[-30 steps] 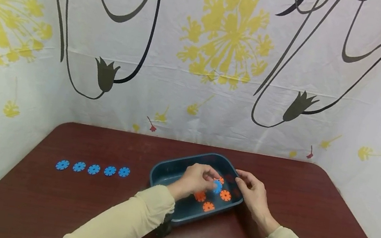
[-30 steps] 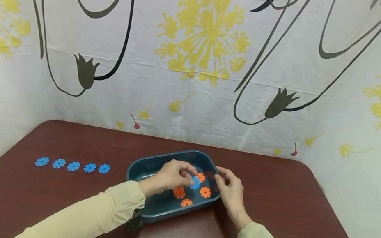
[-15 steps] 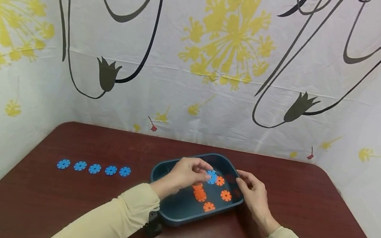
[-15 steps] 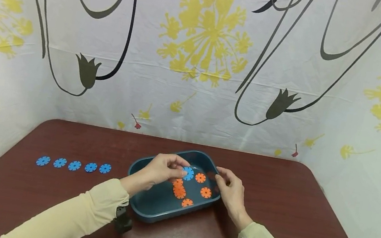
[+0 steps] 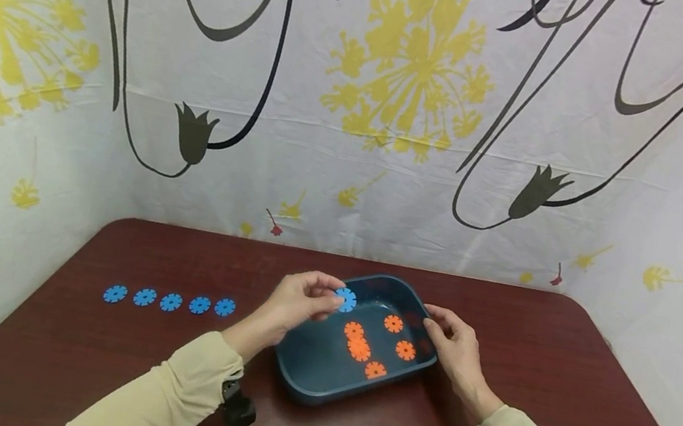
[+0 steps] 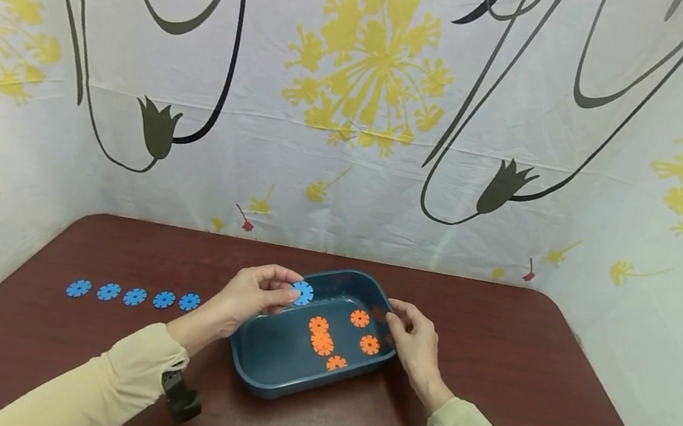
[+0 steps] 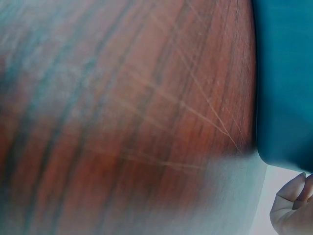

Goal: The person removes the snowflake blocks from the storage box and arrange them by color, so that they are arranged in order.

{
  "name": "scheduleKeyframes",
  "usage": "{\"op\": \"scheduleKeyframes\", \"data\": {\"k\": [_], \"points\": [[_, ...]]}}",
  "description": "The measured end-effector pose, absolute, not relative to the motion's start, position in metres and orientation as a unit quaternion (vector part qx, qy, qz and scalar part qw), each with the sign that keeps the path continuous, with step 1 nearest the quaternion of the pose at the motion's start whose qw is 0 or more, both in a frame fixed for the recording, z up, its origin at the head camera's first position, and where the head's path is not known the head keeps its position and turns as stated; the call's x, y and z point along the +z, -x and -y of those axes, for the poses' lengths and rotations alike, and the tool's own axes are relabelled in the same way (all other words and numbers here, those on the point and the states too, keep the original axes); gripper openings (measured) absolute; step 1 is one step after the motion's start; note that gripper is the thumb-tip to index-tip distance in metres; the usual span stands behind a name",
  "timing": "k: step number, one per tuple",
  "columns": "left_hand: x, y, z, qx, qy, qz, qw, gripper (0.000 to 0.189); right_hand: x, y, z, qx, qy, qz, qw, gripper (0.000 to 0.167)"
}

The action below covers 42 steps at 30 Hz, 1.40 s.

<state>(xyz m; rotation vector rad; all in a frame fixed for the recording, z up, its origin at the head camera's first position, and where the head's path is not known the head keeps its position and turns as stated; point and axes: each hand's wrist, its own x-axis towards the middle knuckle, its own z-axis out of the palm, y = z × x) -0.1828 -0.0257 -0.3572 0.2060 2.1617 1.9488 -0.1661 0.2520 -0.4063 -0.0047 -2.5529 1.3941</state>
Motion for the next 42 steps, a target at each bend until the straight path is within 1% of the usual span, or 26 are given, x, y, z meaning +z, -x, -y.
{"op": "scheduleKeyframes", "data": {"k": [6,19,31,42], "points": [[-0.361,0.181,0.050,0.673,-0.033,-0.733,0.090,0.028,-0.406,0.166,-0.250,0.477,0.000,0.872,0.110,0.031],[-0.374,0.179,0.101,0.671,0.020,-0.738,0.066,0.032,-0.405,0.164,-0.251,0.477,0.010,0.873,0.099,0.032],[-0.388,0.174,0.156,0.670,0.037,-0.738,0.063,0.041,-0.402,0.164,-0.251,0.475,0.010,0.875,0.096,0.032],[-0.399,0.170,0.207,0.649,0.073,-0.756,0.044,0.048,-0.402,0.164,-0.251,0.472,0.013,0.877,0.093,0.033]]}}
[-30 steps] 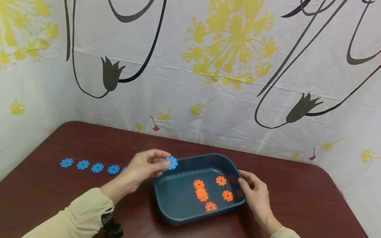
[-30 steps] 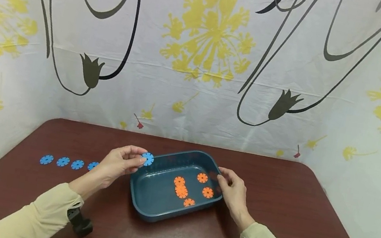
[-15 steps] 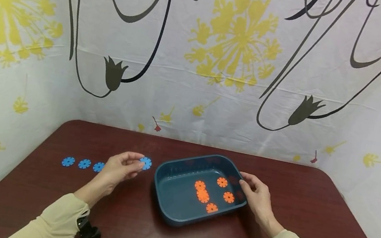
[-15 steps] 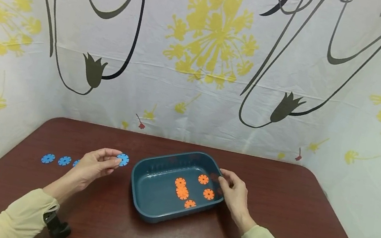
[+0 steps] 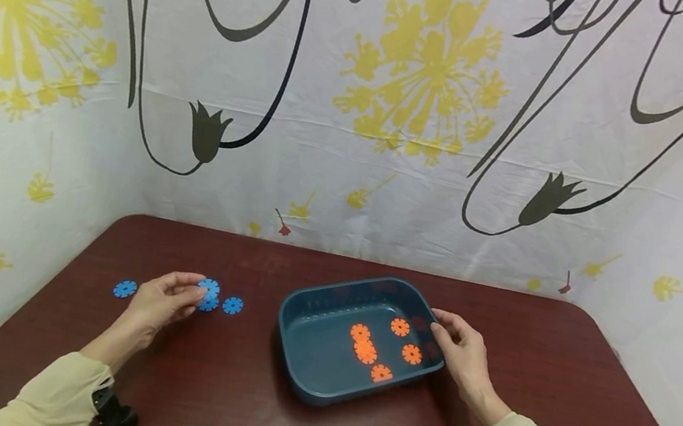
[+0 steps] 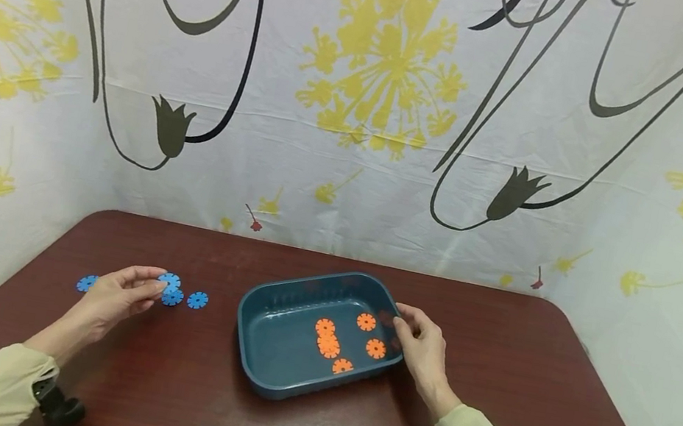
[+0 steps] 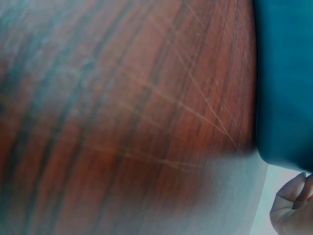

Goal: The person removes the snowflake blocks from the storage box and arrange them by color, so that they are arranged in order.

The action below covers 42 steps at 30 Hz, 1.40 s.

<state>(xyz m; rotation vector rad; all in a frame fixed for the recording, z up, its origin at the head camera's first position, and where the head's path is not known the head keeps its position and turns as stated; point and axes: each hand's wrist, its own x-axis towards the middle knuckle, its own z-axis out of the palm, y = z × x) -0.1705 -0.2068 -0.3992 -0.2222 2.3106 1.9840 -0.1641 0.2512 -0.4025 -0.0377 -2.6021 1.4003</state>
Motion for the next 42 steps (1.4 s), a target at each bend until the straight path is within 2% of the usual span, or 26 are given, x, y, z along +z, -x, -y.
{"op": "scheduleKeyframes", "data": {"k": [6,13,18,30,42], "points": [[-0.404,0.170,0.236,0.652,0.094,-0.752,0.022,0.052,-0.402,0.164,-0.251,0.469,0.012,0.879,0.092,0.034],[-0.411,0.167,0.265,0.676,0.143,-0.722,-0.005,0.026,-0.402,0.165,-0.251,0.468,0.010,0.879,0.092,0.034],[-0.414,0.166,0.282,0.691,0.173,-0.702,-0.010,0.019,-0.402,0.164,-0.251,0.469,0.011,0.878,0.091,0.034],[-0.418,0.166,0.312,0.667,0.218,-0.711,-0.040,0.018,-0.401,0.165,-0.251,0.468,0.013,0.879,0.090,0.036],[-0.421,0.166,0.330,0.626,0.222,-0.747,-0.038,0.025,-0.401,0.165,-0.251,0.465,0.015,0.880,0.092,0.035]]}}
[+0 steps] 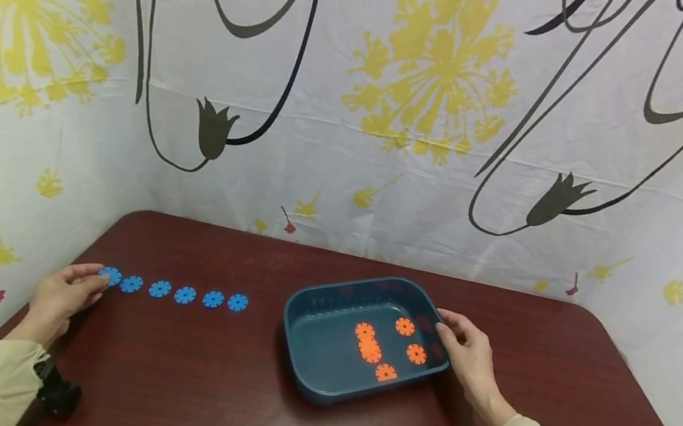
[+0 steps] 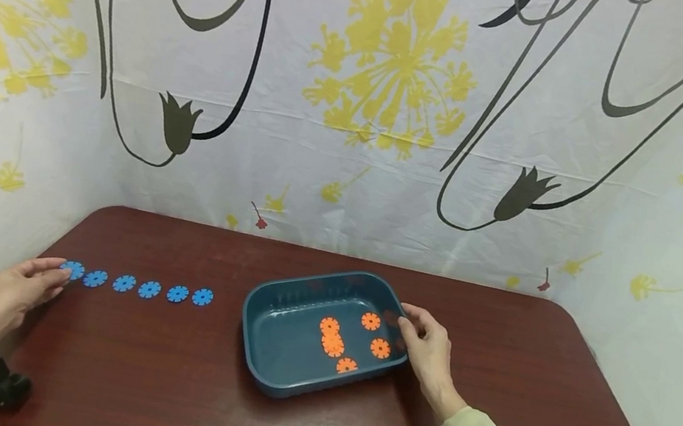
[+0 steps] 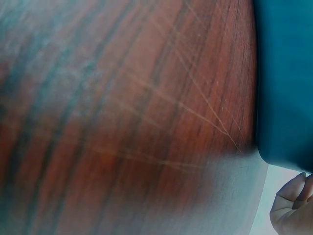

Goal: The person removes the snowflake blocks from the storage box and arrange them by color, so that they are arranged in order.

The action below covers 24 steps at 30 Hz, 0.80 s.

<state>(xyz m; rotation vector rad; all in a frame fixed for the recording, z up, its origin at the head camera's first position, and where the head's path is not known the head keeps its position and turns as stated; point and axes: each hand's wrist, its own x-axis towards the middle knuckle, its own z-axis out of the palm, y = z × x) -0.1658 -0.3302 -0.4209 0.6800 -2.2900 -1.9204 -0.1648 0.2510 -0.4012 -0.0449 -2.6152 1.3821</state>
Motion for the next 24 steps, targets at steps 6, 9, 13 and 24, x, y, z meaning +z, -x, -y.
{"op": "scheduleKeyframes", "data": {"k": [6,9,13,24], "points": [[-0.4235,0.1693,0.3322,-0.581,-0.227,0.780,0.048,0.038,-0.4007,0.1644,-0.2509,0.464,0.013,0.881,0.092,0.035],[-0.4245,0.1703,0.3324,-0.562,-0.219,0.795,0.059,0.042,-0.4007,0.1643,-0.2511,0.464,0.012,0.881,0.092,0.035],[-0.4263,0.1705,0.3329,-0.532,-0.209,0.817,0.071,0.042,-0.4010,0.1643,-0.2509,0.465,0.010,0.880,0.093,0.034],[-0.4256,0.1719,0.3355,-0.442,-0.198,0.869,0.099,0.038,-0.4001,0.1641,-0.2507,0.466,0.007,0.880,0.091,0.036]]}}
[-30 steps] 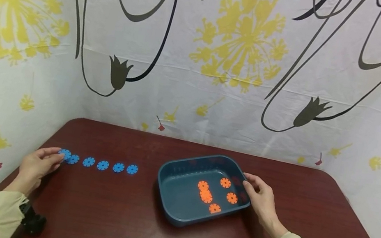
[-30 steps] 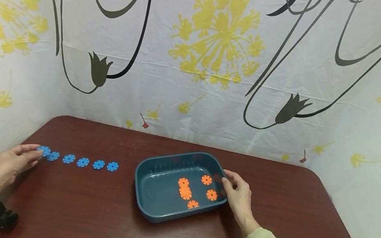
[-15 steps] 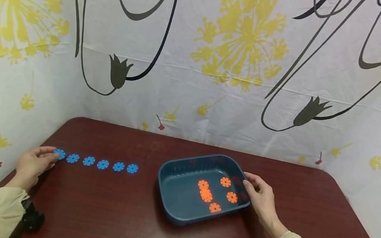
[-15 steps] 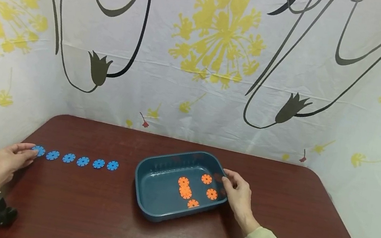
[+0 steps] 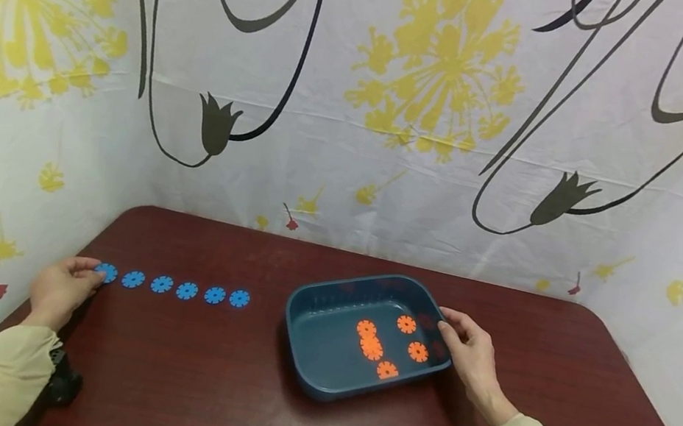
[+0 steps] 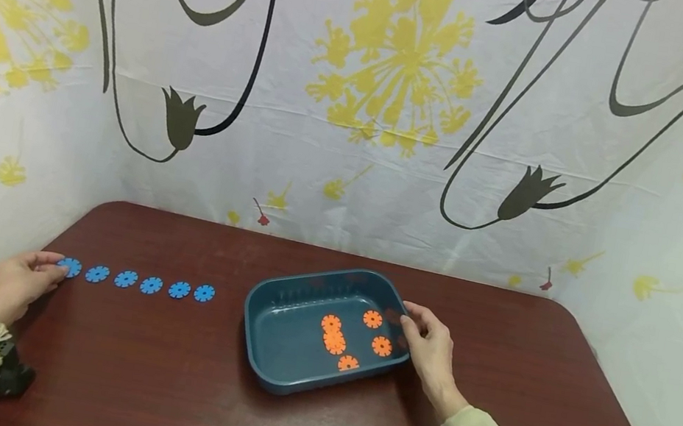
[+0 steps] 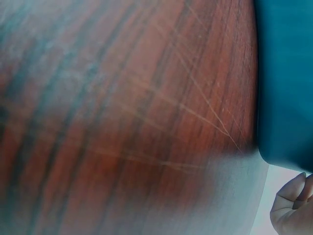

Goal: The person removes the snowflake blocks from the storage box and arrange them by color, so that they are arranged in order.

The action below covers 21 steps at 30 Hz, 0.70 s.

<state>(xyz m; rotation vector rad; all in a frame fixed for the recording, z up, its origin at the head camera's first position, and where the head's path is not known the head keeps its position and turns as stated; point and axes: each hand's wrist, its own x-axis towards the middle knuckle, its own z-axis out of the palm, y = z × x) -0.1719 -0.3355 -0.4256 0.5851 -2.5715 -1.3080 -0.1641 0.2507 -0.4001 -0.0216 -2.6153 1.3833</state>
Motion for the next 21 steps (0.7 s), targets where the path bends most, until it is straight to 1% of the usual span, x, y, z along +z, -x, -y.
{"op": "scheduleKeyframes", "data": {"k": [3,7,21], "points": [[-0.4251,0.1721,0.3354,-0.393,-0.190,0.892,0.117,0.037,-0.3998,0.1639,-0.2511,0.466,0.009,0.880,0.088,0.037],[-0.4255,0.1728,0.3350,-0.354,-0.191,0.906,0.128,0.035,-0.3997,0.1637,-0.2511,0.470,0.010,0.878,0.086,0.037],[-0.4241,0.1757,0.3349,-0.326,-0.186,0.920,0.110,0.033,-0.4020,0.1643,-0.2505,0.471,0.008,0.877,0.094,0.036]]}}
